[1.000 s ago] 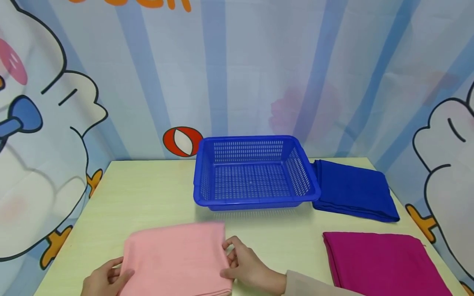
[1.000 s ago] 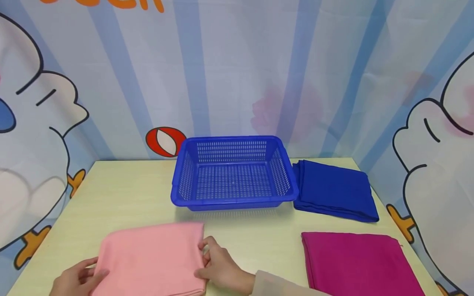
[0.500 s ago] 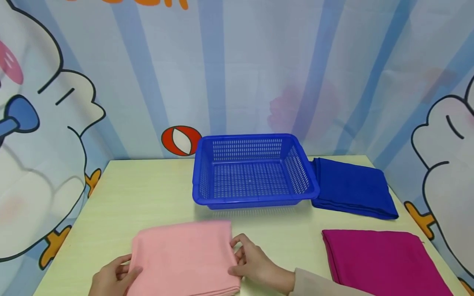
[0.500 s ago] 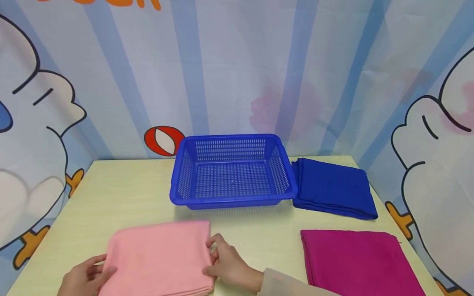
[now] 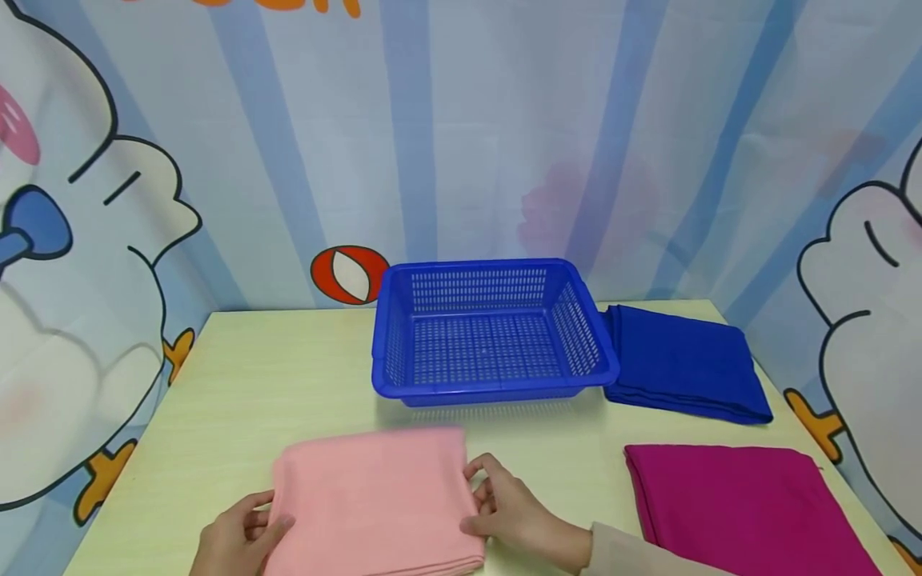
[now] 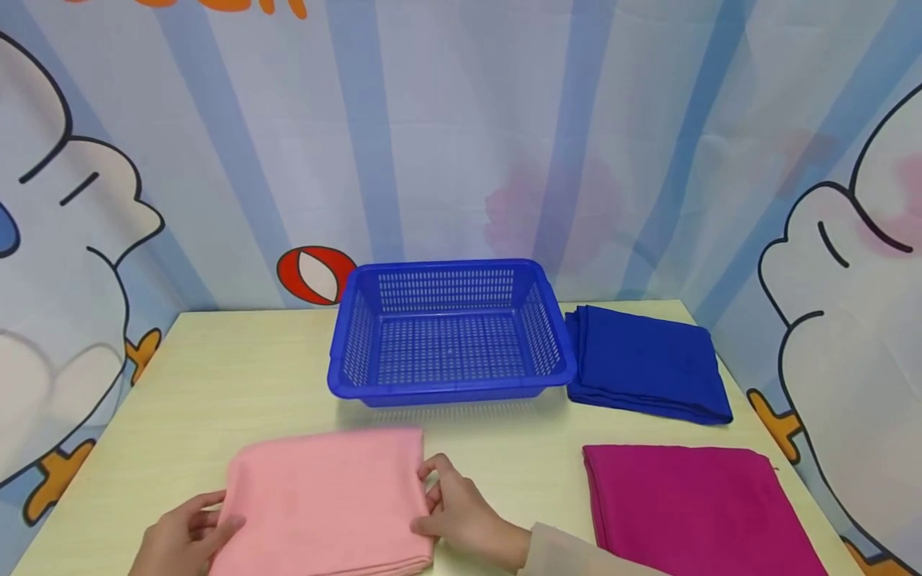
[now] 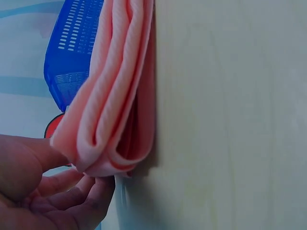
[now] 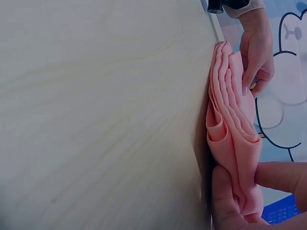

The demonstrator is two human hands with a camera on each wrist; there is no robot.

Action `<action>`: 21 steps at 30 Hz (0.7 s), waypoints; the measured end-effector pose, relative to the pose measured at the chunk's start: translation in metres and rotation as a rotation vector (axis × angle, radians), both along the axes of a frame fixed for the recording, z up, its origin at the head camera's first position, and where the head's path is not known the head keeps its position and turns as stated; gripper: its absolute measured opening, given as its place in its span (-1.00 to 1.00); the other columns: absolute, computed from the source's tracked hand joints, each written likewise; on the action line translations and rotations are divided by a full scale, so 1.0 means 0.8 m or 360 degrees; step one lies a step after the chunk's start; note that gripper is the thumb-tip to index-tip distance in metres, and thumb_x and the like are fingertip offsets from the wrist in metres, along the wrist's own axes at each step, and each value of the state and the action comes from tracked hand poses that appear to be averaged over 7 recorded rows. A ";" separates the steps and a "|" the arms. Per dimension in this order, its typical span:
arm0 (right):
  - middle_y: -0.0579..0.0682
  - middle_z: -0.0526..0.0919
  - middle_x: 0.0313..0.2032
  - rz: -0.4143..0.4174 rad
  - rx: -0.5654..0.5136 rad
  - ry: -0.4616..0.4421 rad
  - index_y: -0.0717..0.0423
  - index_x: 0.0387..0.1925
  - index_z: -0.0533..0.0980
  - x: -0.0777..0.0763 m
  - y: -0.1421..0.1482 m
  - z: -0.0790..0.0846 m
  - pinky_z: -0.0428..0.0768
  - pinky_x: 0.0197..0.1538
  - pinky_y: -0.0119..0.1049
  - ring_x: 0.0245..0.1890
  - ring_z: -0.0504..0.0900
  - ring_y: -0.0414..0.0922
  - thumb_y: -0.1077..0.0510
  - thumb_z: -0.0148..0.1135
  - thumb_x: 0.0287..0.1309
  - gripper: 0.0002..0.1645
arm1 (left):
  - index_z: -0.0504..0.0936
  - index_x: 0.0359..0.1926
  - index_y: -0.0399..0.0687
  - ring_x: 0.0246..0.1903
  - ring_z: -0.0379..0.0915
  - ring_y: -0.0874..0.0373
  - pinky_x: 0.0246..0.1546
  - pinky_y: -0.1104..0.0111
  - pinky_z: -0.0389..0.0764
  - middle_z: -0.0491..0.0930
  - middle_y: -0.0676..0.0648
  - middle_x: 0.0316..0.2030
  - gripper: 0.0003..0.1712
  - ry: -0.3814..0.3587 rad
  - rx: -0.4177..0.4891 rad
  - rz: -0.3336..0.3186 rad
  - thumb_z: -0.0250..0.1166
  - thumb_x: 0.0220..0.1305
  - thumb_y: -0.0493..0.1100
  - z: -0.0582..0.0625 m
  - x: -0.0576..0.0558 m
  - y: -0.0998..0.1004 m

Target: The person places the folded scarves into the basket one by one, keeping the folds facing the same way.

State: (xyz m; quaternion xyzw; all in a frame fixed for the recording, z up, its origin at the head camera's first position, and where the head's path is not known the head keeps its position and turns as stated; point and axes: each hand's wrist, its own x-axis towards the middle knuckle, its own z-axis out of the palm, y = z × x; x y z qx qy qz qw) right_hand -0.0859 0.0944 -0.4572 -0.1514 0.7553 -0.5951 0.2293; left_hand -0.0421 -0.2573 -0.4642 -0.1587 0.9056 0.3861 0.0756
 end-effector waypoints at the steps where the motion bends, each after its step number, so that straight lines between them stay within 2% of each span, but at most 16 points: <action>1: 0.03 0.52 -0.44 -0.0001 0.0000 -0.0004 0.26 0.03 0.30 0.000 0.002 0.000 0.44 -0.55 -0.49 -0.55 0.46 -0.19 0.53 0.38 -0.02 -0.39 | 0.45 0.17 -0.56 -0.40 0.66 0.07 -0.40 0.23 0.70 0.72 -0.20 -0.35 -0.31 0.0001 0.0003 0.0002 0.39 0.30 -0.04 0.000 0.000 0.003; 4: 0.03 0.52 -0.43 -0.0007 0.0003 -0.0016 0.25 0.03 0.29 0.000 0.008 -0.002 0.44 -0.55 -0.48 -0.55 0.46 -0.18 0.53 0.38 -0.01 -0.39 | 0.46 0.16 -0.55 -0.40 0.66 0.08 -0.40 0.23 0.69 0.72 -0.19 -0.34 -0.37 0.0013 -0.0001 -0.0002 0.40 0.30 -0.11 0.000 -0.001 0.010; 9: 0.03 0.52 -0.44 -0.0025 0.0022 -0.0032 0.25 0.03 0.29 0.000 0.018 -0.002 0.43 -0.55 -0.47 -0.55 0.44 -0.17 0.52 0.39 -0.01 -0.39 | 0.49 0.15 -0.52 -0.39 0.67 0.07 -0.39 0.23 0.70 0.72 -0.16 -0.34 -0.38 0.0050 0.0004 -0.0040 0.42 0.27 -0.11 0.000 -0.001 0.017; 21: 0.02 0.51 -0.45 -0.0037 0.0055 0.0005 0.23 0.00 0.28 0.001 0.037 -0.002 0.43 -0.55 -0.47 -0.57 0.43 -0.20 0.51 0.40 -0.03 -0.39 | 0.49 0.15 -0.49 -0.36 0.66 0.06 -0.40 0.27 0.70 0.70 -0.10 -0.33 -0.46 0.0092 0.0063 -0.0096 0.40 0.28 -0.21 0.005 -0.005 0.037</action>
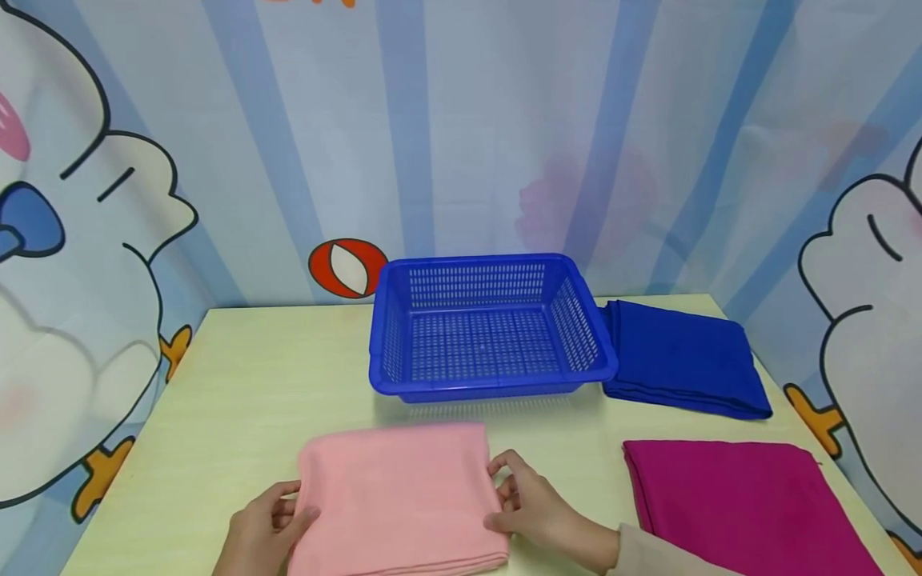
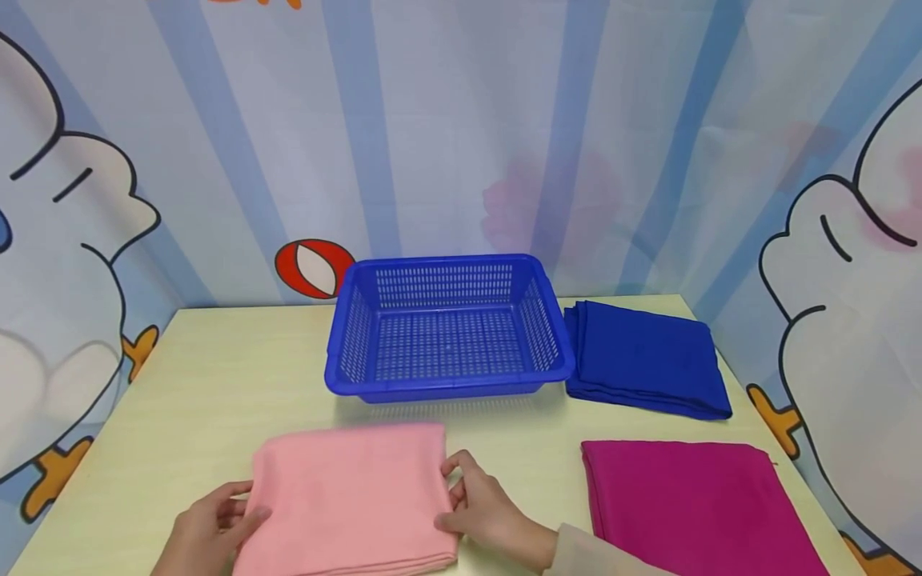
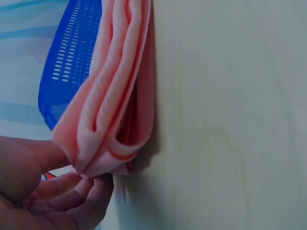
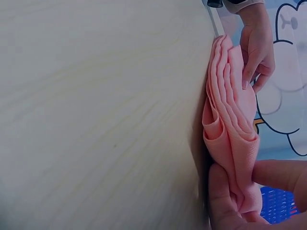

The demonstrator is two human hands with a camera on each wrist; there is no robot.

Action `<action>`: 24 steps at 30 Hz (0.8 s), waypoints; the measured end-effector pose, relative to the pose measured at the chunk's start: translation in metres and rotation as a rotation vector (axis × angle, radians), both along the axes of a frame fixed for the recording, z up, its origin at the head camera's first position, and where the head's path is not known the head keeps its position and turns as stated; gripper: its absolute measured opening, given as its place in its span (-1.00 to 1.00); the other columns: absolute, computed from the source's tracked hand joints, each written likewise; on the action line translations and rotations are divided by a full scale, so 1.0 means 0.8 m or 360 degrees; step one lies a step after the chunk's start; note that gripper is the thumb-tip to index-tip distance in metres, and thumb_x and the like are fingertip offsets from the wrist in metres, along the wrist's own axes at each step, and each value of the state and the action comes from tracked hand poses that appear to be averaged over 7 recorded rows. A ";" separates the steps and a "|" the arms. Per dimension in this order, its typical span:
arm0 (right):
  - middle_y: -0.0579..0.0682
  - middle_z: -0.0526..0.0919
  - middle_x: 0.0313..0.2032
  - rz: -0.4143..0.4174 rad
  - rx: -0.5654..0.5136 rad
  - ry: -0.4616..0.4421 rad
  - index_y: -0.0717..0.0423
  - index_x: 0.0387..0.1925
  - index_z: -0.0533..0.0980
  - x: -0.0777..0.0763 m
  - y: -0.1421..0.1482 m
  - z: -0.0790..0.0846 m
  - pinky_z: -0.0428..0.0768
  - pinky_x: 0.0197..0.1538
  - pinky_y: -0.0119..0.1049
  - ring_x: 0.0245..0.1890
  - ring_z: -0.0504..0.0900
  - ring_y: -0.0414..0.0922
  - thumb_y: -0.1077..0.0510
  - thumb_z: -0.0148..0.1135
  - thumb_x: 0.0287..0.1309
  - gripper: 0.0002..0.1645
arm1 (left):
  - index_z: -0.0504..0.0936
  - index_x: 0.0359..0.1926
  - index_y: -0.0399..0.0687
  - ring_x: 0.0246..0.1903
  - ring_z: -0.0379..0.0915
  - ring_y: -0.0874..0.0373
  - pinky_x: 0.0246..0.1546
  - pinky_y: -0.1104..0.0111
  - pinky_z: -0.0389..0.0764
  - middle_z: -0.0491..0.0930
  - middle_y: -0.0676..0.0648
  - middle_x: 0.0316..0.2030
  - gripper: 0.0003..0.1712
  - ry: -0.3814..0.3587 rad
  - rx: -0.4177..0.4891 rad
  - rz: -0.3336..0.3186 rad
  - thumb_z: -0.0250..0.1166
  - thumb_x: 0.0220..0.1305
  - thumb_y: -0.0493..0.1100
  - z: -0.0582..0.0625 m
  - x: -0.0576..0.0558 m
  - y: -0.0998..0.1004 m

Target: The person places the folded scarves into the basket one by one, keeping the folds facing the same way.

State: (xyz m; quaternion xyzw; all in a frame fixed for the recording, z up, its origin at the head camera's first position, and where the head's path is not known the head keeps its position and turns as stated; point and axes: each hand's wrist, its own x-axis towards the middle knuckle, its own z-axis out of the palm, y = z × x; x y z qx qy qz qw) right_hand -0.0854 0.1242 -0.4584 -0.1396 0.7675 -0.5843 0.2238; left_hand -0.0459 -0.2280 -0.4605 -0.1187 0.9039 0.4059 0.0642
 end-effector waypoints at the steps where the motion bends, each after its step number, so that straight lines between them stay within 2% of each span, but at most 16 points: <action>1: 0.02 0.51 -0.45 0.0000 0.0004 0.0000 0.23 0.01 0.28 0.000 0.001 0.000 0.43 -0.55 -0.47 -0.57 0.43 -0.20 0.51 0.40 -0.02 -0.39 | 0.49 0.15 -0.49 -0.36 0.66 0.06 -0.40 0.28 0.70 0.71 -0.10 -0.33 -0.46 0.0006 0.0004 -0.0005 0.40 0.28 -0.21 0.000 0.000 0.001; 14: 0.02 0.50 -0.46 -0.0002 0.0014 0.0003 0.26 0.00 0.26 0.002 0.022 0.003 0.42 -0.54 -0.49 -0.58 0.43 -0.23 0.52 0.38 -0.04 -0.38 | 0.54 0.10 -0.43 -0.38 0.62 0.15 -0.40 0.35 0.69 0.70 -0.06 -0.35 -0.53 0.0097 0.0123 -0.0049 0.42 0.24 -0.27 -0.001 0.002 0.017; 24: 0.02 0.51 -0.45 -0.0009 0.0002 -0.0021 0.28 0.01 0.24 0.003 0.035 0.003 0.44 -0.53 -0.48 -0.57 0.44 -0.21 0.52 0.38 -0.04 -0.37 | 0.54 0.09 -0.44 -0.38 0.64 0.13 -0.40 0.35 0.70 0.70 -0.10 -0.30 -0.54 0.0123 0.0204 -0.0071 0.42 0.23 -0.29 -0.003 0.002 0.028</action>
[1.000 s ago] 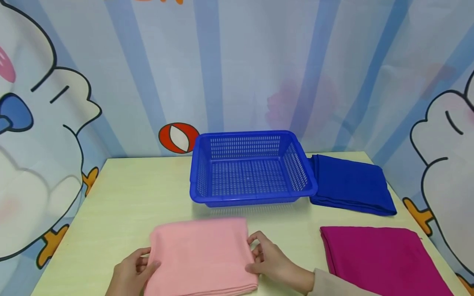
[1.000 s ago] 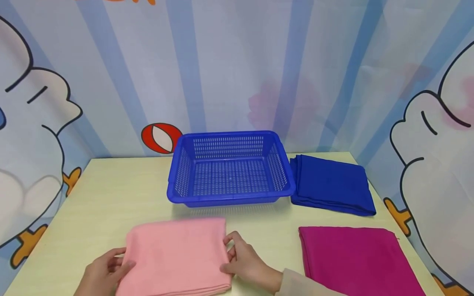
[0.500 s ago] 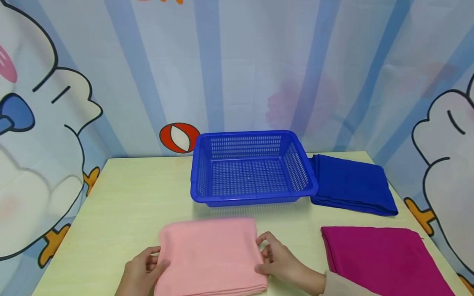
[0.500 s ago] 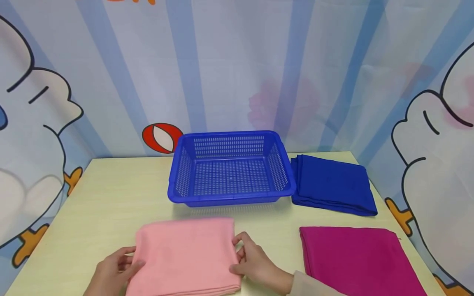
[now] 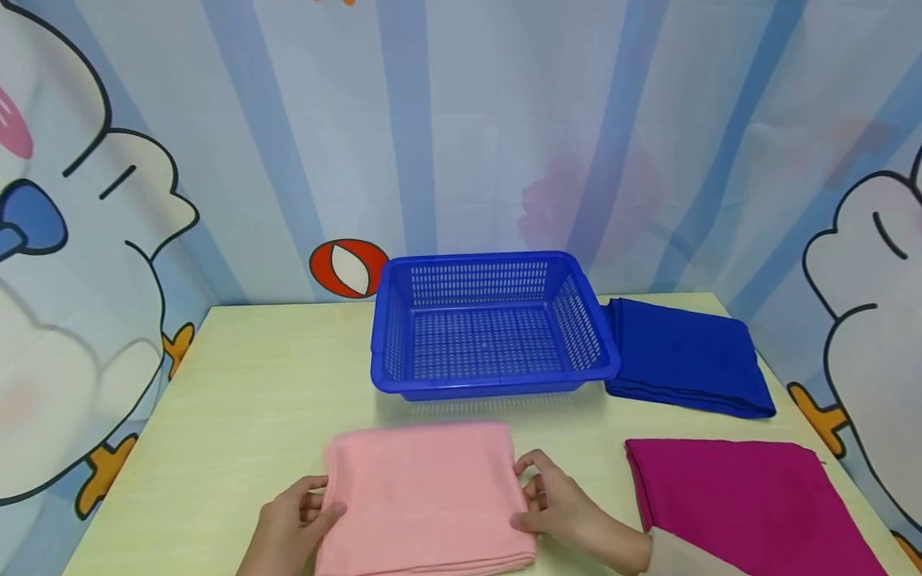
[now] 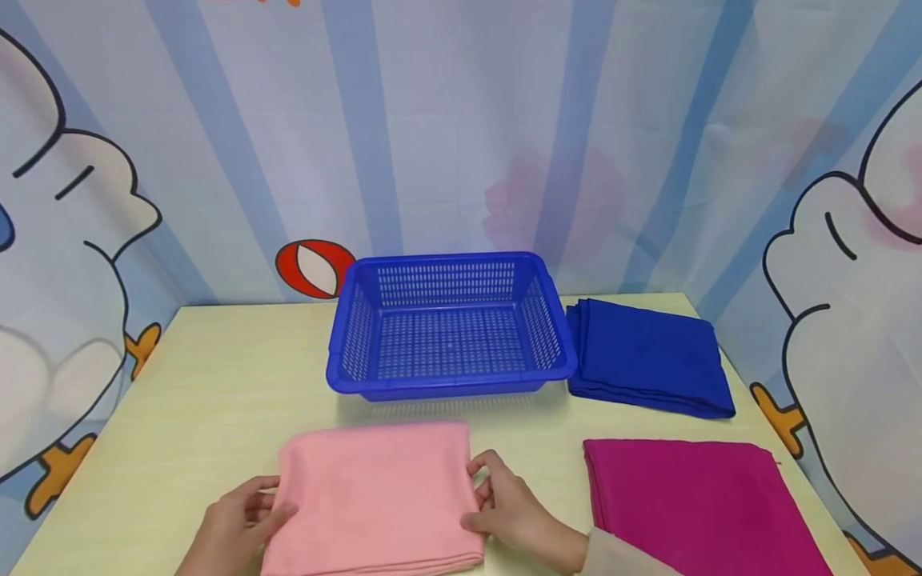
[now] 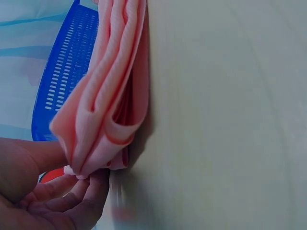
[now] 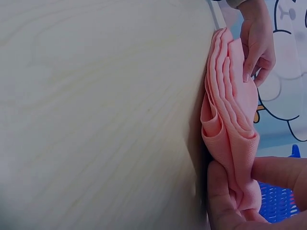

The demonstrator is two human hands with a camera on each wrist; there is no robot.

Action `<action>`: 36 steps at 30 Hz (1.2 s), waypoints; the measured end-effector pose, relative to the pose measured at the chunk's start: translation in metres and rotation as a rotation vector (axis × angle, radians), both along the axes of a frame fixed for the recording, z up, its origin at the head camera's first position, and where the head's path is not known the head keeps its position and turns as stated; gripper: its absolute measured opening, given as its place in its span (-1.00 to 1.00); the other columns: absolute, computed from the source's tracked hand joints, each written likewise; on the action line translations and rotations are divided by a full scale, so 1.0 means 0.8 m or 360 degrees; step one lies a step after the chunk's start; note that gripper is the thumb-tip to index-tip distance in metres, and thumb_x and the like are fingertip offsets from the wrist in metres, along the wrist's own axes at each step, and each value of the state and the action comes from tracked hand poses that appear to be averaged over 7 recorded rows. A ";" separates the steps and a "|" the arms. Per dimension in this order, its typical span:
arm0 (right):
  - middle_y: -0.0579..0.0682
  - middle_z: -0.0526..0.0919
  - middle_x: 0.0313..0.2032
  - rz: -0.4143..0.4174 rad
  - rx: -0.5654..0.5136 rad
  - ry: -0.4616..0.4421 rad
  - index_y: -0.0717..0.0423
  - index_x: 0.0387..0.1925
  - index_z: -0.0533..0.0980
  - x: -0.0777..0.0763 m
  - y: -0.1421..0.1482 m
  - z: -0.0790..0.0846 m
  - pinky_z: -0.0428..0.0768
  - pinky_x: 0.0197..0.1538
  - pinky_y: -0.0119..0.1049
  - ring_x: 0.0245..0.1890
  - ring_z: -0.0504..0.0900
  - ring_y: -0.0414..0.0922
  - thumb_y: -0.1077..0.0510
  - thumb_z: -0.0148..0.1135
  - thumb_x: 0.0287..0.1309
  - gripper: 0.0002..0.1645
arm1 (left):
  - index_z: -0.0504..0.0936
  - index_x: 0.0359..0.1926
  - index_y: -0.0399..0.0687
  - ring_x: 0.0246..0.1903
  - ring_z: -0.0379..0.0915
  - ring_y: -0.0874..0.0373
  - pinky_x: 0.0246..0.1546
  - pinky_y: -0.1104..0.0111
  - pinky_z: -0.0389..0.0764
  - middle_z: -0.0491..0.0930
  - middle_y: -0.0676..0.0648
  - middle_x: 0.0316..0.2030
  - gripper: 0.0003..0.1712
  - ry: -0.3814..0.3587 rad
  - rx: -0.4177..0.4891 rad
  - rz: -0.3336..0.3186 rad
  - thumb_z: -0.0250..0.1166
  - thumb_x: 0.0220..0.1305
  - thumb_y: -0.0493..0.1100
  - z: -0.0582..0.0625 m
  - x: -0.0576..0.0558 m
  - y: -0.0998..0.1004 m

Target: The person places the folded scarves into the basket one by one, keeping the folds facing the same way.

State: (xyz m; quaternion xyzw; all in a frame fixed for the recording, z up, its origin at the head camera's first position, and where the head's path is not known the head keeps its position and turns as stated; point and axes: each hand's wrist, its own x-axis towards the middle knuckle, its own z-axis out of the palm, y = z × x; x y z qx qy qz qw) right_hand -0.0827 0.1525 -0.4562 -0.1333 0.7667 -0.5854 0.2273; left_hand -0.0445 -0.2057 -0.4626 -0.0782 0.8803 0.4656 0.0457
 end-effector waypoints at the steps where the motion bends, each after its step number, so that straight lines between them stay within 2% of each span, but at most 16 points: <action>1: 0.02 0.51 -0.46 -0.0002 -0.0001 -0.0005 0.29 0.01 0.24 0.000 0.002 0.000 0.44 -0.53 -0.48 -0.58 0.44 -0.21 0.52 0.38 -0.04 -0.37 | 0.55 0.09 -0.43 -0.38 0.64 0.13 -0.41 0.36 0.70 0.70 -0.10 -0.31 -0.55 0.0007 -0.0001 0.0001 0.42 0.22 -0.29 0.000 0.000 0.002; 9: 0.02 0.51 -0.46 -0.0033 -0.0040 -0.0036 0.31 0.02 0.22 0.002 0.012 -0.003 0.44 -0.51 -0.48 -0.57 0.45 -0.19 0.56 0.35 -0.04 -0.36 | 0.57 0.05 -0.43 -0.41 0.64 0.14 -0.42 0.37 0.69 0.71 -0.10 -0.33 -0.58 0.0069 0.0011 -0.0012 0.43 0.21 -0.30 -0.001 -0.004 0.013; 16: 0.04 0.51 -0.45 -0.0054 -0.0039 -0.0039 0.35 0.02 0.19 0.004 0.022 0.000 0.45 -0.49 -0.47 -0.55 0.45 -0.18 0.55 0.35 -0.05 -0.34 | 0.57 0.03 -0.42 -0.41 0.64 0.13 -0.43 0.35 0.70 0.69 -0.09 -0.35 -0.60 0.0047 0.0058 -0.0005 0.43 0.20 -0.33 -0.001 -0.007 0.024; 28: 0.02 0.53 -0.43 -0.0083 0.0044 -0.0023 0.57 0.15 0.16 0.003 0.043 0.000 0.48 -0.48 -0.44 -0.51 0.45 -0.15 0.54 0.37 -0.07 -0.23 | 0.58 -0.01 -0.37 -0.42 0.63 0.14 -0.44 0.37 0.69 0.68 -0.08 -0.36 -0.64 0.0055 0.0139 -0.0038 0.43 0.18 -0.35 -0.002 -0.009 0.043; 36: 0.04 0.53 -0.42 -0.0136 0.0135 -0.0061 0.59 0.16 0.20 0.006 0.052 0.005 0.54 -0.43 -0.40 -0.44 0.51 -0.10 0.51 0.41 -0.05 -0.23 | 0.59 -0.02 -0.37 -0.43 0.63 0.16 -0.44 0.43 0.67 0.69 -0.09 -0.37 -0.64 0.0103 0.0175 -0.0098 0.44 0.17 -0.34 -0.004 -0.008 0.052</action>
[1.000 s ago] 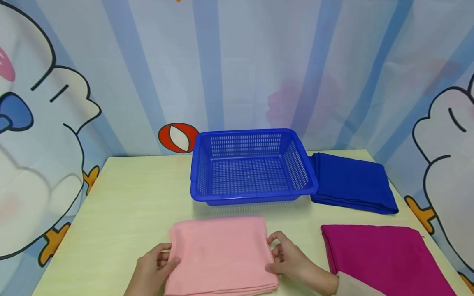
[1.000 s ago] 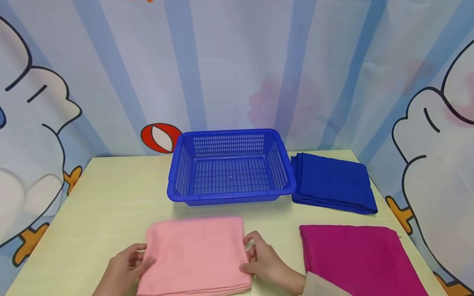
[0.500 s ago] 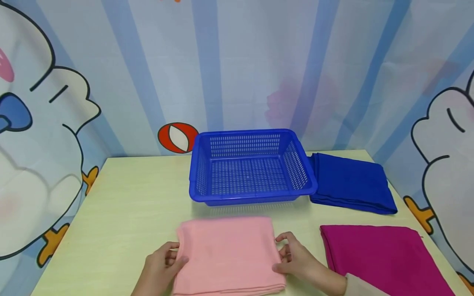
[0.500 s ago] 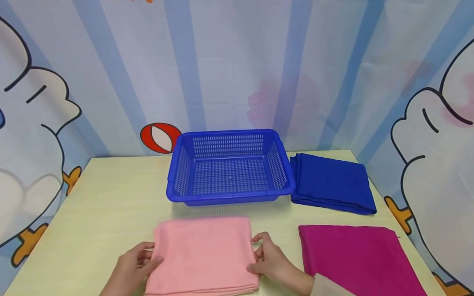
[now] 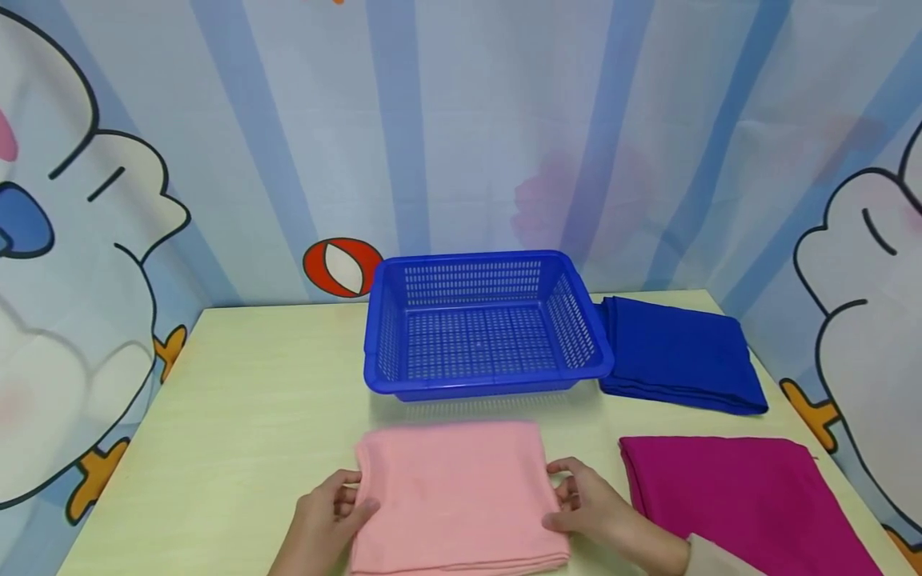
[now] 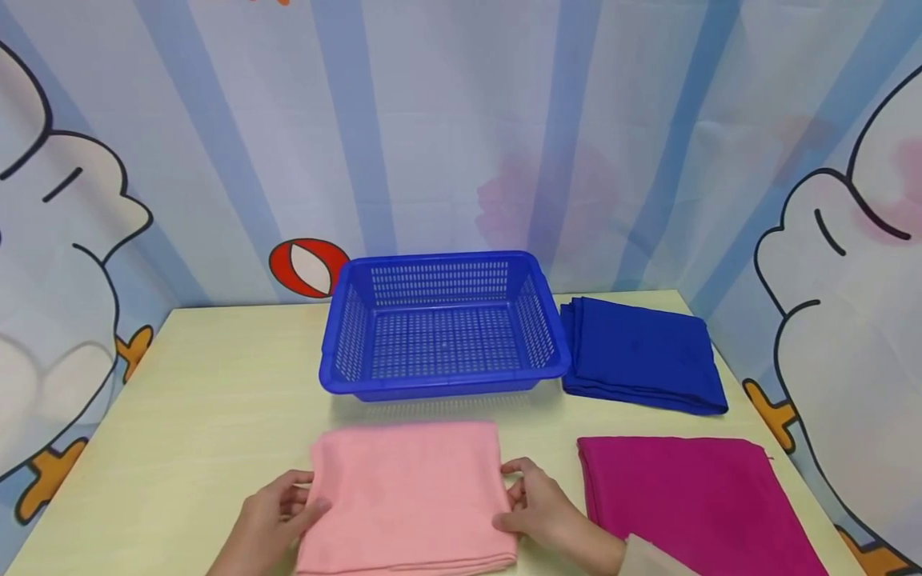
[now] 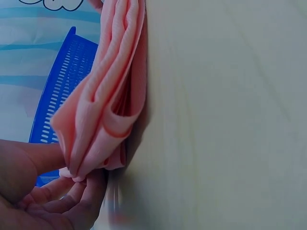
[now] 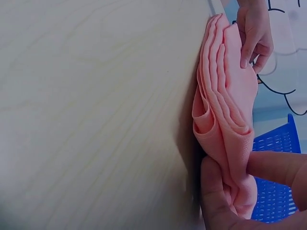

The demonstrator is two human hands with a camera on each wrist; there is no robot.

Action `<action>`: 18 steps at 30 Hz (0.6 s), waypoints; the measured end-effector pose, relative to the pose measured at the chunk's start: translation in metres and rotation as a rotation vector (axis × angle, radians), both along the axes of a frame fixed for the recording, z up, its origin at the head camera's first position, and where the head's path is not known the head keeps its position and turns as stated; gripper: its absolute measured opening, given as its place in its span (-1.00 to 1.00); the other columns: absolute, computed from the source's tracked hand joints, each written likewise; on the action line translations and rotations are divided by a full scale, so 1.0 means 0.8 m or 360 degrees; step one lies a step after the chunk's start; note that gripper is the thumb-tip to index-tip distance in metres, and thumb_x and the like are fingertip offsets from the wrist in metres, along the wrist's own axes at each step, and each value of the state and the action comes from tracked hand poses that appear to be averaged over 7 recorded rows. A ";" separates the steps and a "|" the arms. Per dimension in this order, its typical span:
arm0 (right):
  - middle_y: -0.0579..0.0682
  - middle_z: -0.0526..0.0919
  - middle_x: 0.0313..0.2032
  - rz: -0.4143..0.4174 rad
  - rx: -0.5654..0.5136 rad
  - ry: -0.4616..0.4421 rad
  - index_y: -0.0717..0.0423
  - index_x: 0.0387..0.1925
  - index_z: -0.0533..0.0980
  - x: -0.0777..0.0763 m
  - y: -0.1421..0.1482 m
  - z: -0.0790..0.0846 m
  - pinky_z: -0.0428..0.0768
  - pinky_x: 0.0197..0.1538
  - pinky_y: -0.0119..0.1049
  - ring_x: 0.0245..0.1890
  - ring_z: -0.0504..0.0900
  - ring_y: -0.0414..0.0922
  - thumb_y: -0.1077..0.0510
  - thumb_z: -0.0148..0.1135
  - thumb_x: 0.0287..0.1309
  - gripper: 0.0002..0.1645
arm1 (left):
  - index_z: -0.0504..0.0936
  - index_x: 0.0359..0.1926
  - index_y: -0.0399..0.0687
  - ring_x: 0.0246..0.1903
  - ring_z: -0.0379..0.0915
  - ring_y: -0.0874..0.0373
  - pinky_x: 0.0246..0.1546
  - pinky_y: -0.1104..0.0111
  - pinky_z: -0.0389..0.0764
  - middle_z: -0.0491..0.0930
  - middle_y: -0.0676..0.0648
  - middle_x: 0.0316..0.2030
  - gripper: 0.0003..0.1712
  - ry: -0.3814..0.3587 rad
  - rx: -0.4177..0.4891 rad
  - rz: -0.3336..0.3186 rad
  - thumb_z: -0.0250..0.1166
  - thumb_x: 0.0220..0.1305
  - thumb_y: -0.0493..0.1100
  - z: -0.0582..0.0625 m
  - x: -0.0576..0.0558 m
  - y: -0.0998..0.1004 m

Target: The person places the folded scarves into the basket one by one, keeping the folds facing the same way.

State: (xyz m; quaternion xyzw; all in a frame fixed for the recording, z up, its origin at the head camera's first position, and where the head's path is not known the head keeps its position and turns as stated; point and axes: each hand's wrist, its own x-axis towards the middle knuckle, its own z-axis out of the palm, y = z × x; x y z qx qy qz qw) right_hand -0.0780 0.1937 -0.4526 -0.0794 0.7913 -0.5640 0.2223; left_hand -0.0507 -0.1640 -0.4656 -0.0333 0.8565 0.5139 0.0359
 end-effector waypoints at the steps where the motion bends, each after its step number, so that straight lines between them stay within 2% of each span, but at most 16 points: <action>1: 0.04 0.53 -0.42 -0.0005 0.0001 -0.0004 0.59 0.16 0.20 0.000 0.001 0.000 0.54 -0.43 -0.40 -0.44 0.51 -0.10 0.51 0.41 -0.05 -0.23 | 0.59 -0.03 -0.37 -0.43 0.63 0.16 -0.44 0.44 0.67 0.69 -0.09 -0.37 -0.64 0.0006 0.0003 -0.0003 0.45 0.17 -0.35 0.000 0.000 0.001; 11: 0.02 0.52 -0.44 -0.0027 0.0051 -0.0015 0.59 0.16 0.22 0.002 0.009 0.001 0.51 -0.44 -0.41 -0.45 0.48 -0.10 0.50 0.42 -0.06 -0.23 | 0.58 -0.01 -0.38 -0.41 0.61 0.15 -0.42 0.44 0.66 0.67 -0.08 -0.36 -0.62 -0.0008 -0.0007 -0.0036 0.45 0.18 -0.32 -0.001 0.001 0.008; 18: 0.02 0.54 -0.44 -0.0040 0.0087 -0.0024 0.59 0.15 0.24 0.000 0.010 0.001 0.54 -0.42 -0.39 -0.43 0.49 -0.10 0.48 0.43 -0.07 -0.23 | 0.59 -0.02 -0.36 -0.43 0.62 0.17 -0.44 0.45 0.66 0.67 -0.06 -0.39 -0.60 0.0006 -0.0010 -0.0010 0.48 0.14 -0.30 -0.001 0.001 0.008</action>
